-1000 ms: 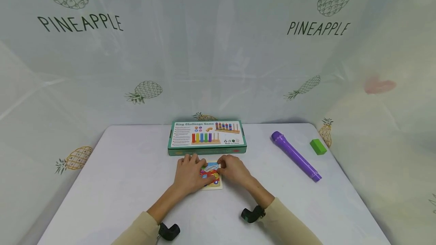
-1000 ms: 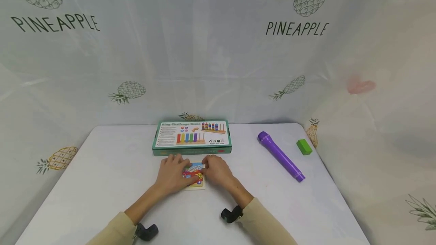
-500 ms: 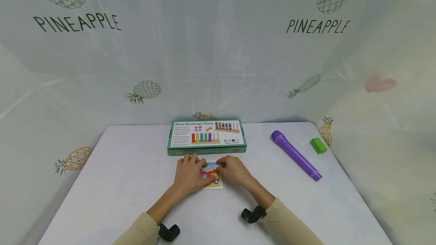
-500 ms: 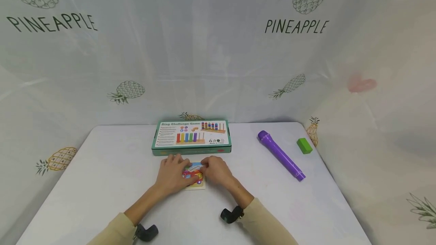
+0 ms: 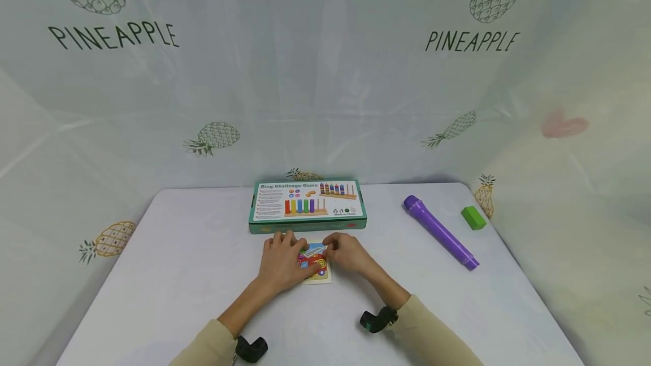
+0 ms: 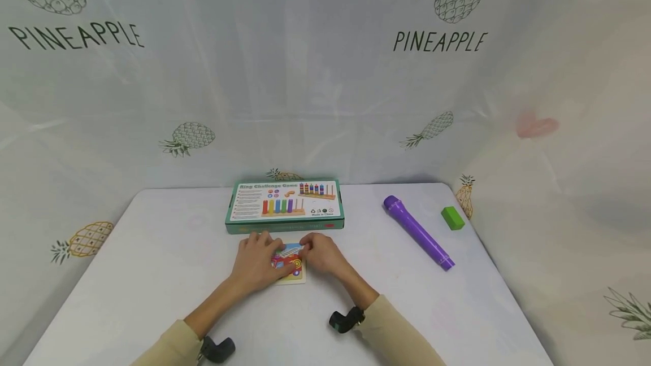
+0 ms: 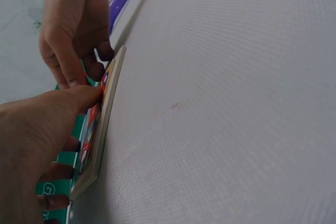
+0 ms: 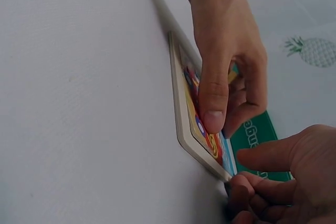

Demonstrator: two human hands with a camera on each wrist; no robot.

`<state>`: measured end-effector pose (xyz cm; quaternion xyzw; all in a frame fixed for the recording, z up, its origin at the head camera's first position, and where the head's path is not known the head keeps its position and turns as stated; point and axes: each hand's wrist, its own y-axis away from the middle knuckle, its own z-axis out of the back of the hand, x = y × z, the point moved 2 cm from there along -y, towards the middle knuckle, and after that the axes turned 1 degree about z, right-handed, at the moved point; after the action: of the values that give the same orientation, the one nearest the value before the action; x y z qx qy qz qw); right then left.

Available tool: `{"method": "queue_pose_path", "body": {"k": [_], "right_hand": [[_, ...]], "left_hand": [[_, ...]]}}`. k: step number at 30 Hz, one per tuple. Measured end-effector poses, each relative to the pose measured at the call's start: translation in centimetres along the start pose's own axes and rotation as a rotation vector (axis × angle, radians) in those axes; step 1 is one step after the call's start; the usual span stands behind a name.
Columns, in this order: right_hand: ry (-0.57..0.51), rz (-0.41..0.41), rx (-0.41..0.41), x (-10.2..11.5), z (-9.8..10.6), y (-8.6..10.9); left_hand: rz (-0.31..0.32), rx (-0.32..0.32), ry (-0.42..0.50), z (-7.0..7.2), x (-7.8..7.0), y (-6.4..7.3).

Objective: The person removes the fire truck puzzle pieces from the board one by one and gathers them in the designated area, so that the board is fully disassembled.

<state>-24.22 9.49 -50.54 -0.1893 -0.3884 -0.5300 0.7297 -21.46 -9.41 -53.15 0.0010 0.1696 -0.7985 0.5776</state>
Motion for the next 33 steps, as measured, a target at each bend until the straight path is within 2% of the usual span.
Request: {"method": "queue_pose_path", "body": {"k": [18, 33], "right_hand": [[-0.049, -0.023, 0.02, -0.56, -0.15, -0.18], [-0.017, 0.0, 0.015, -0.5, 0.18, -0.14]], "left_hand": [[-0.008, -0.011, 0.026, -0.01, -0.1, 0.14], [0.001, 0.012, 0.034, 0.13, -0.06, 0.02]]}}
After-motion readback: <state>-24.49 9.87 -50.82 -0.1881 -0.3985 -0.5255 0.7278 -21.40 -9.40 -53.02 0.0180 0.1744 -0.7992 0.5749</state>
